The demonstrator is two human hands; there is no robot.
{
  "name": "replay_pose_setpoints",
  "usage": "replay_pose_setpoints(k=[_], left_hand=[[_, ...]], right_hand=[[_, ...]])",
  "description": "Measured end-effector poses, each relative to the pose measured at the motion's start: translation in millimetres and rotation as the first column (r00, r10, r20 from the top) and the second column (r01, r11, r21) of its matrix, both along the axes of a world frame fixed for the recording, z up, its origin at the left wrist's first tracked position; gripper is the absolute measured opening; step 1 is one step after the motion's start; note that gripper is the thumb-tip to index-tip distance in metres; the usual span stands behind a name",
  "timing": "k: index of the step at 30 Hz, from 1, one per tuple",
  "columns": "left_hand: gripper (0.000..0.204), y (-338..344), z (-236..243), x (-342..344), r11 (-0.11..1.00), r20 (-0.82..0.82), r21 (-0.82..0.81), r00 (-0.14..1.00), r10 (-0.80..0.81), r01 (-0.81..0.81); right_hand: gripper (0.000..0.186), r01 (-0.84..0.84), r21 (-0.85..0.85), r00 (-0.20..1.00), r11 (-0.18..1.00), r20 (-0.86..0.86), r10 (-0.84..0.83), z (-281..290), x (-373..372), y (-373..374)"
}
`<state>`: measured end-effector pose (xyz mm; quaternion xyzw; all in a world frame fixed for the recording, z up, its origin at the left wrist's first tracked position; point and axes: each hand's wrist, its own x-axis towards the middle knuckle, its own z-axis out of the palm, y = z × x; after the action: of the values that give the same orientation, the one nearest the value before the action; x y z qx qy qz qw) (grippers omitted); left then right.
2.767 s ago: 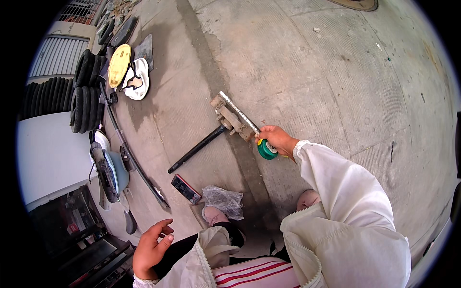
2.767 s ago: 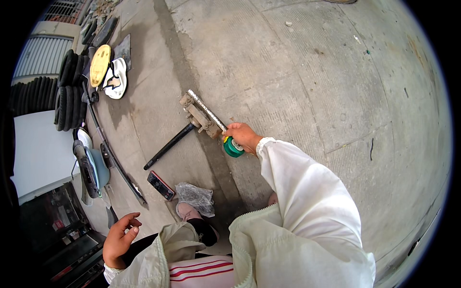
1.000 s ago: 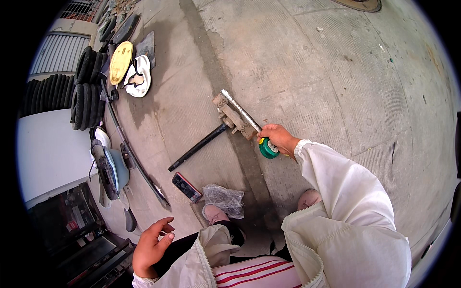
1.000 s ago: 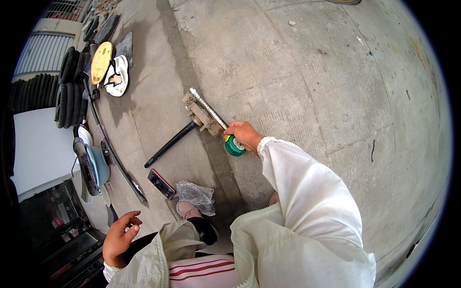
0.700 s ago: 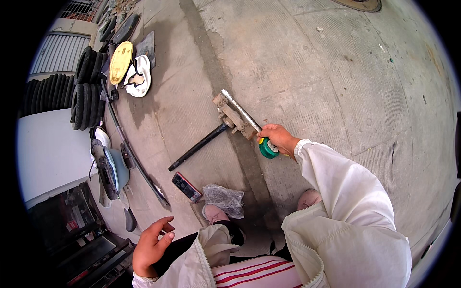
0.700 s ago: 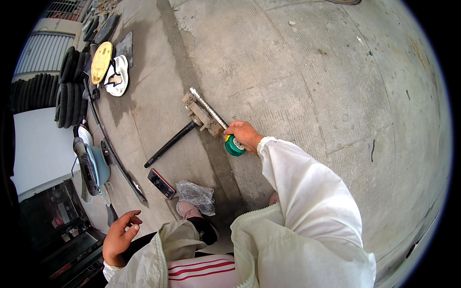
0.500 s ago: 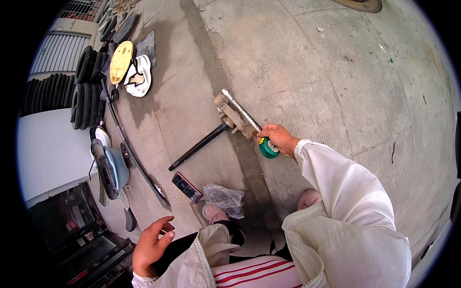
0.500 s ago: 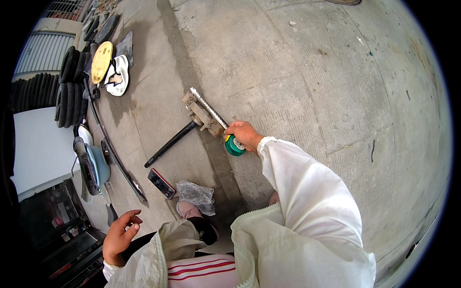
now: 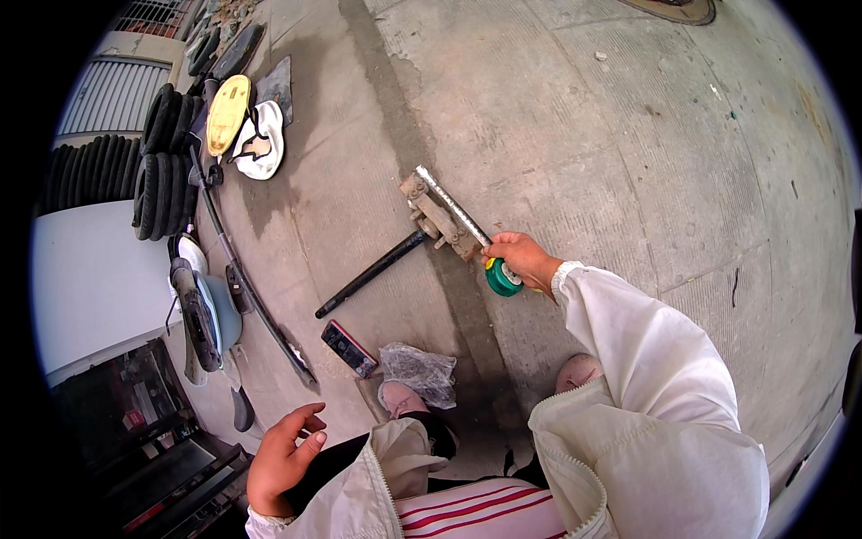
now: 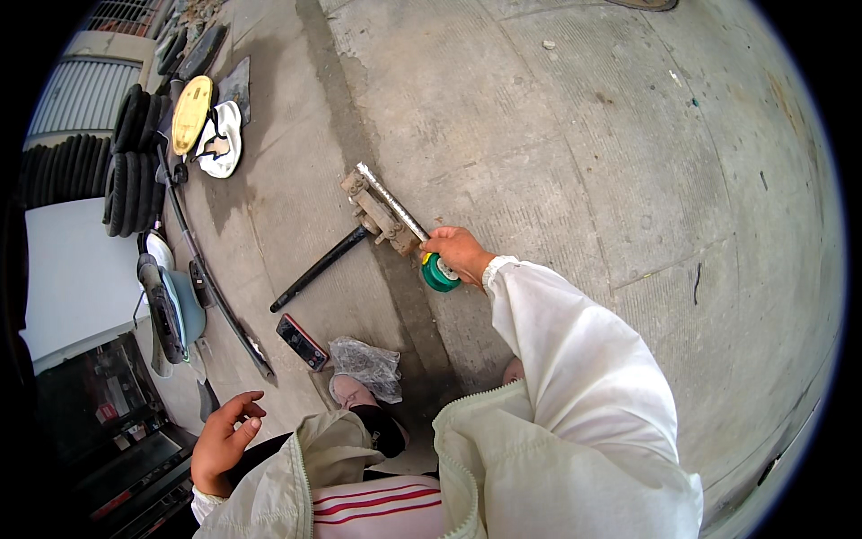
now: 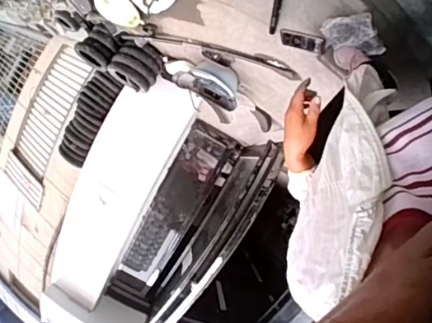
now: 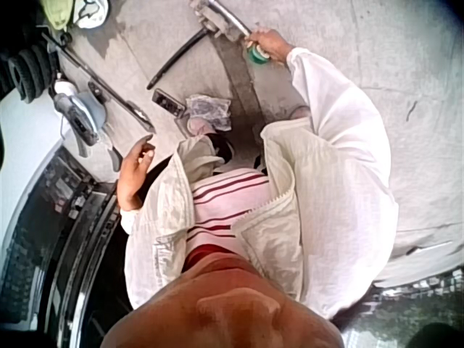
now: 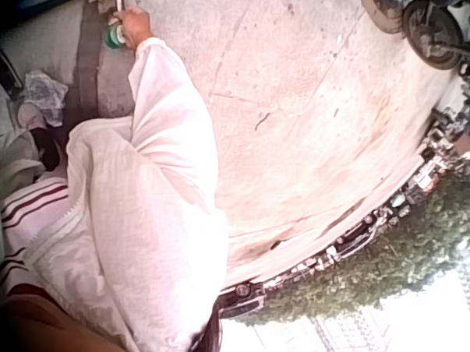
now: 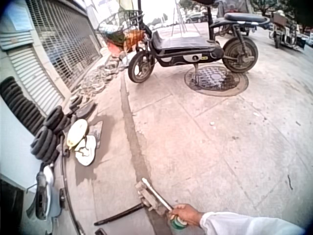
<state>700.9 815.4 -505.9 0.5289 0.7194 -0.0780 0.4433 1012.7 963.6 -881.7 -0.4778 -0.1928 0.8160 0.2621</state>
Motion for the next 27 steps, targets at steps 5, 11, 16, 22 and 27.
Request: replay_pose_setpoints(k=[5, 11, 16, 22, 27], left_hand=[[0.041, 0.6, 0.6, 0.5, 1.000, -0.004, -0.002, 1.000, 0.002, -0.002], [0.040, 1.9, 1.6, 3.3, 1.000, 0.001, -0.013, 1.000, 0.015, -0.014], [0.040, 3.0, 3.1, 4.9, 0.999, 0.007, -0.029, 1.000, 0.020, -0.020], [0.041, 1.2, 2.2, 3.1, 1.000, 0.003, -0.003, 1.000, 0.020, -0.020], [0.041, 0.6, 1.2, 4.2, 0.999, 0.015, 0.006, 0.999, 0.039, -0.039]], right_hand=[[0.008, -0.024, -0.001, 1.000, 1.000, 0.021, 0.024, 7.8, 0.6, -0.4], [0.006, -0.030, 0.009, 0.999, 1.000, 0.038, 0.030, 6.0, 1.6, -1.2], [0.007, -0.026, 0.003, 0.999, 1.000, 0.038, 0.026, 7.7, 1.2, -1.3], [0.008, -0.007, 0.016, 0.999, 1.000, 0.054, 0.006, 7.9, -0.4, -2.2], [0.009, 0.002, 0.037, 0.999, 0.999, 0.047, -0.004, 3.9, -0.6, -2.8]])
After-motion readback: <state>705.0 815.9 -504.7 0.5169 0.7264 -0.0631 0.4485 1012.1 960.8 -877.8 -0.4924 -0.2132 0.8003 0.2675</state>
